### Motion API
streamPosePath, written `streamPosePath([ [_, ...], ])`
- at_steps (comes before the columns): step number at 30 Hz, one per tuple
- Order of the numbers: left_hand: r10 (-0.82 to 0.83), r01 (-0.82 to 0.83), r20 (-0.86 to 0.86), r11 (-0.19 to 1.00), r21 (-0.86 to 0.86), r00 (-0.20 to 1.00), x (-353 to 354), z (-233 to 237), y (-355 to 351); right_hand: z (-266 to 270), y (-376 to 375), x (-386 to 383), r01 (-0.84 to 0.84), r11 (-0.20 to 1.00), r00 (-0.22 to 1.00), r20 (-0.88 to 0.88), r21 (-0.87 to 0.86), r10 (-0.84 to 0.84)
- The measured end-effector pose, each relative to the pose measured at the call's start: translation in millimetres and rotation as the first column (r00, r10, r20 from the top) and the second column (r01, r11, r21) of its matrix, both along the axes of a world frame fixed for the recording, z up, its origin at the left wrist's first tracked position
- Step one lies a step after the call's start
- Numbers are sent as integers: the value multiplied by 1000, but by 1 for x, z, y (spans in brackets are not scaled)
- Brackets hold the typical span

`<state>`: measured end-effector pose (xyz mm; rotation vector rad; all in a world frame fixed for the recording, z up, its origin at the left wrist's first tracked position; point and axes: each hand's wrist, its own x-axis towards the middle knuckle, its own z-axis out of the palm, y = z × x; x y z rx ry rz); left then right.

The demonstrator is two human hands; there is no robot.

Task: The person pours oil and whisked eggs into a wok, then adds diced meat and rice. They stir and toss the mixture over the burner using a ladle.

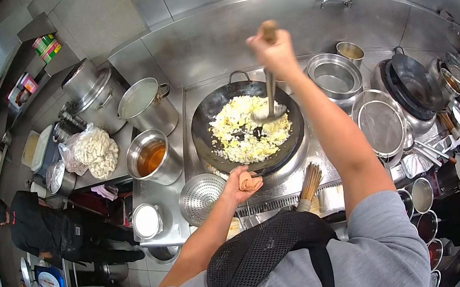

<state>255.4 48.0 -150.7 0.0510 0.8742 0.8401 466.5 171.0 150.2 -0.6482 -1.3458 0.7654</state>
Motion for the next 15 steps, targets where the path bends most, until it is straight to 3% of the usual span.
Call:
streamPosePath([
  [2,-2,2,20,1000,16,1000,1,-8,6,-3,9,30,38,998,985,-171,58,-27],
  [5,16,-17,14,998,55,1000,2,-19,1,-68,26,26,76,996,947,-311,-42,-85],
  [6,5,-7,23,995,100,1000,1,-30,6,-70,18,9,52,998,938,-342,-33,-60],
  [7,-9,5,29,990,139,1000,0,-38,7,-68,7,-1,-128,985,929,-362,-119,77],
  [9,12,-22,85,992,121,996,-3,-36,-12,-39,-5,-8,-242,957,901,-403,-162,159],
  [11,117,-129,112,985,112,987,-8,23,-63,18,-31,-9,-275,947,904,-378,-164,198],
  [13,71,-65,-63,993,95,995,-10,57,-90,55,-50,-17,-310,935,904,-358,-173,234],
  [14,-62,36,204,991,130,977,-22,17,-74,63,-58,-25,-302,935,920,-314,-184,235],
  [15,57,-57,151,998,-4,987,-13,24,-64,63,-64,-37,-296,934,933,-271,-199,238],
])
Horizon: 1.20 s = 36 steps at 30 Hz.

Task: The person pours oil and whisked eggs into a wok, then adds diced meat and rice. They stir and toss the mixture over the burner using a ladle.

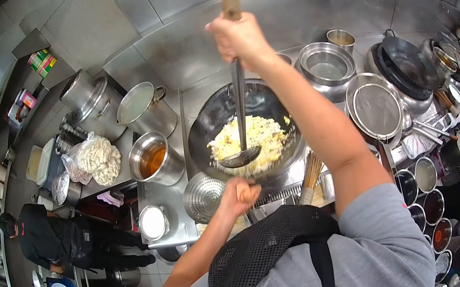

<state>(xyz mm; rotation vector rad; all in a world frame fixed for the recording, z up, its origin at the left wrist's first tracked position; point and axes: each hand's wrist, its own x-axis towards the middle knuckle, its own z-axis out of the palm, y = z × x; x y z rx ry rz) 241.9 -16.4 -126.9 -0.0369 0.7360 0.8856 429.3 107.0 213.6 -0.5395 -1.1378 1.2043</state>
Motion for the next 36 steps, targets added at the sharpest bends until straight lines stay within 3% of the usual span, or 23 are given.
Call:
streamPosePath([
  [2,-14,16,-98,1000,16,995,7,2,24,-53,17,-30,141,990,986,84,16,-142],
  [4,-4,10,-106,998,57,994,1,-28,10,-103,44,-27,250,967,964,83,39,-253],
  [6,31,-41,38,952,305,999,-4,-41,-48,-83,51,-5,243,959,964,70,145,-255],
  [8,-60,77,-94,979,187,994,-19,-72,-83,-25,31,1,171,979,981,68,110,-179],
  [9,-54,72,-95,978,197,994,-18,-66,-77,-5,24,-1,86,987,994,56,134,-94],
  [11,81,-29,-120,923,384,989,-13,-45,-64,16,-5,-19,91,988,990,99,124,-104],
  [12,37,-68,111,955,289,993,-12,-35,-38,13,-18,-32,100,990,983,146,100,-114],
  [13,61,-64,31,989,135,998,-10,-36,-2,-10,-16,-44,138,983,965,208,122,-161],
  [14,58,-59,13,986,156,998,-8,-29,18,-51,0,-56,142,987,966,207,75,-155],
  [16,85,-60,-68,950,307,994,-5,-25,9,-111,42,-48,244,952,953,138,184,-271],
  [18,34,-87,184,955,284,982,-19,-71,-29,-89,44,-18,193,968,979,40,161,-202],
  [19,48,4,-121,916,400,992,-22,-74,-63,-63,33,-4,180,977,981,50,117,-187],
  [20,92,128,-408,868,480,908,-20,-68,-85,-41,28,8,156,981,985,53,116,-163],
  [21,79,145,-412,863,485,908,-21,-70,-76,-17,14,13,132,983,988,64,126,-141],
  [23,-15,19,-15,940,342,1000,-33,-82,-63,4,-3,4,111,986,990,71,125,-120],
  [24,-37,-11,143,947,321,989,-30,-59,-43,2,-11,-7,145,983,978,133,113,-160],
  [25,72,-82,53,970,229,996,-22,-42,-19,-4,-17,-19,175,979,961,199,100,-192],
  [26,5,-16,49,973,232,999,-21,-55,15,-34,-7,-33,242,965,928,266,100,-260],
  [28,88,-46,-176,971,233,981,-9,-28,26,-115,41,-36,305,925,915,199,229,-351],
  [30,77,-42,-103,950,310,992,-21,-39,-4,-97,37,-14,283,942,936,162,179,-312],
  [31,29,0,-97,959,282,995,-32,-72,-20,-80,33,-2,251,959,958,108,132,-266],
  [34,-3,61,-300,981,186,954,-29,-50,-60,-23,18,21,82,992,993,78,97,-90],
  [36,-27,-8,90,927,375,996,-31,-83,-27,-10,-7,-2,207,977,950,228,55,-214],
])
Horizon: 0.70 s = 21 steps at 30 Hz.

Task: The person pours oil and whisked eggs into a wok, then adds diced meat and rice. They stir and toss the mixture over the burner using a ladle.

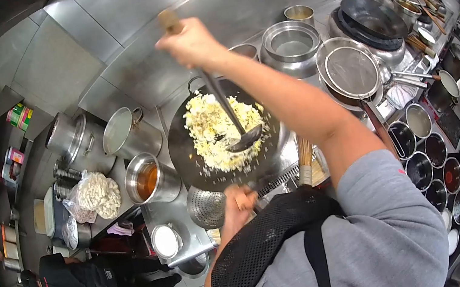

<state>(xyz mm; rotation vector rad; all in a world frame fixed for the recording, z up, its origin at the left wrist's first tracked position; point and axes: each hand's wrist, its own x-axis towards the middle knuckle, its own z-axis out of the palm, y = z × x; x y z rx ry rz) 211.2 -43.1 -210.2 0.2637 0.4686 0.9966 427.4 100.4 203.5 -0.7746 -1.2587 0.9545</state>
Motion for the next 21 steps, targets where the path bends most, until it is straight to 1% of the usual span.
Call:
streamPosePath([
  [1,15,-15,-1,989,-145,1000,5,1,26,-13,-8,-15,13,1000,999,37,-8,-13],
  [2,8,-40,-117,962,-270,993,15,20,44,-48,8,-28,59,995,995,78,79,-65],
  [3,101,-136,-279,985,-110,955,28,49,43,-82,25,-35,75,983,995,58,167,-86],
  [4,73,-124,-294,979,-162,953,27,62,41,-103,35,-37,93,963,994,35,254,-105],
  [5,63,-82,-138,988,-132,988,21,44,30,-106,37,-31,79,965,996,-52,250,-69],
  [6,45,-43,18,996,-82,999,9,25,15,-94,42,-20,67,978,996,-64,195,-56],
  [8,-47,33,-89,988,-153,995,2,15,-30,-50,29,0,-58,994,997,-52,96,63],
  [9,-48,34,-93,989,-145,994,2,14,-34,-32,27,2,-143,984,984,-92,103,153],
  [10,-68,54,-147,993,-101,987,2,12,-33,-15,18,-2,-143,983,984,-93,112,154],
  [11,-85,75,-202,995,-60,976,-1,11,-30,0,3,-11,-109,990,992,-59,87,114],
  [12,-83,73,-206,996,-57,975,-1,15,-13,5,-8,-22,-75,996,997,-22,57,76],
  [13,-70,48,-146,988,-145,987,3,24,18,-5,-10,-34,-39,989,999,24,141,36],
  [14,-50,29,-83,972,-234,995,12,32,42,-22,-10,-46,-41,984,999,28,174,37],
  [16,27,-76,-203,969,-235,979,31,56,51,-86,18,-62,50,971,999,-30,233,-44],
  [17,0,1,10,997,-71,1000,16,-7,54,-104,29,-56,52,980,998,-39,190,-45],
  [18,53,-54,-13,994,-94,998,19,6,24,-101,44,-40,56,984,998,-44,169,-49],
  [19,42,-42,17,999,-1,999,17,10,-10,-85,47,-25,41,980,998,-50,194,-32],
  [20,118,-134,-180,988,-80,977,21,29,-45,-58,40,-11,-14,997,996,-89,76,21],
  [21,108,-141,-339,987,-73,934,22,45,-68,-35,32,-4,-68,995,992,-103,80,76],
])
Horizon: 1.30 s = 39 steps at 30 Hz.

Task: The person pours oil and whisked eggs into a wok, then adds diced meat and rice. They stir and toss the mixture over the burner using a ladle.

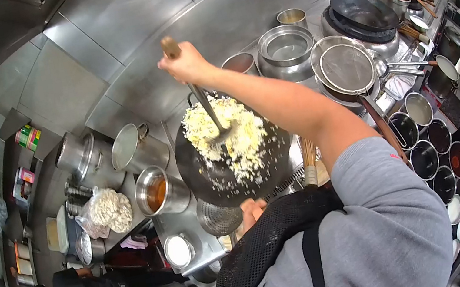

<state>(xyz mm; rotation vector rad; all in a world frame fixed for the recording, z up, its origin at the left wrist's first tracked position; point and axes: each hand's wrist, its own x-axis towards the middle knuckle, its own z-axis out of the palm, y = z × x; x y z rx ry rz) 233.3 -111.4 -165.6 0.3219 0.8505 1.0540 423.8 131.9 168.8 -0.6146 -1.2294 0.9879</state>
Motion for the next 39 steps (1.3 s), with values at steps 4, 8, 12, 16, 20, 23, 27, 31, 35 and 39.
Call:
streamPosePath([
  [4,-168,164,398,985,45,902,-16,-61,60,45,-39,-18,26,1000,993,115,-11,-24],
  [8,-189,152,420,981,119,888,-10,-35,118,-65,8,-40,223,966,945,213,132,-247],
  [12,-87,100,201,994,-54,976,-12,-28,28,4,9,12,57,998,998,39,-32,-56],
  [16,-92,111,178,989,-98,980,-10,-22,70,52,-33,-5,19,999,993,118,39,-23],
  [20,-16,19,114,999,-30,993,11,18,116,-55,2,-39,226,960,936,237,166,-261],
  [23,4,-3,52,1000,-26,999,-1,-2,65,-47,16,-6,215,972,966,123,94,-225],
  [27,-182,183,24,979,-88,983,-27,-34,44,38,1,7,31,999,997,74,12,-31],
  [31,-95,116,281,992,-59,955,-2,-3,122,0,-16,-43,90,975,982,142,203,-120],
  [35,-23,8,256,998,61,966,12,-16,92,-76,22,-31,144,985,989,27,94,-148],
  [39,-85,87,350,996,9,933,6,-17,30,7,1,8,-94,996,986,-139,-9,92],
])
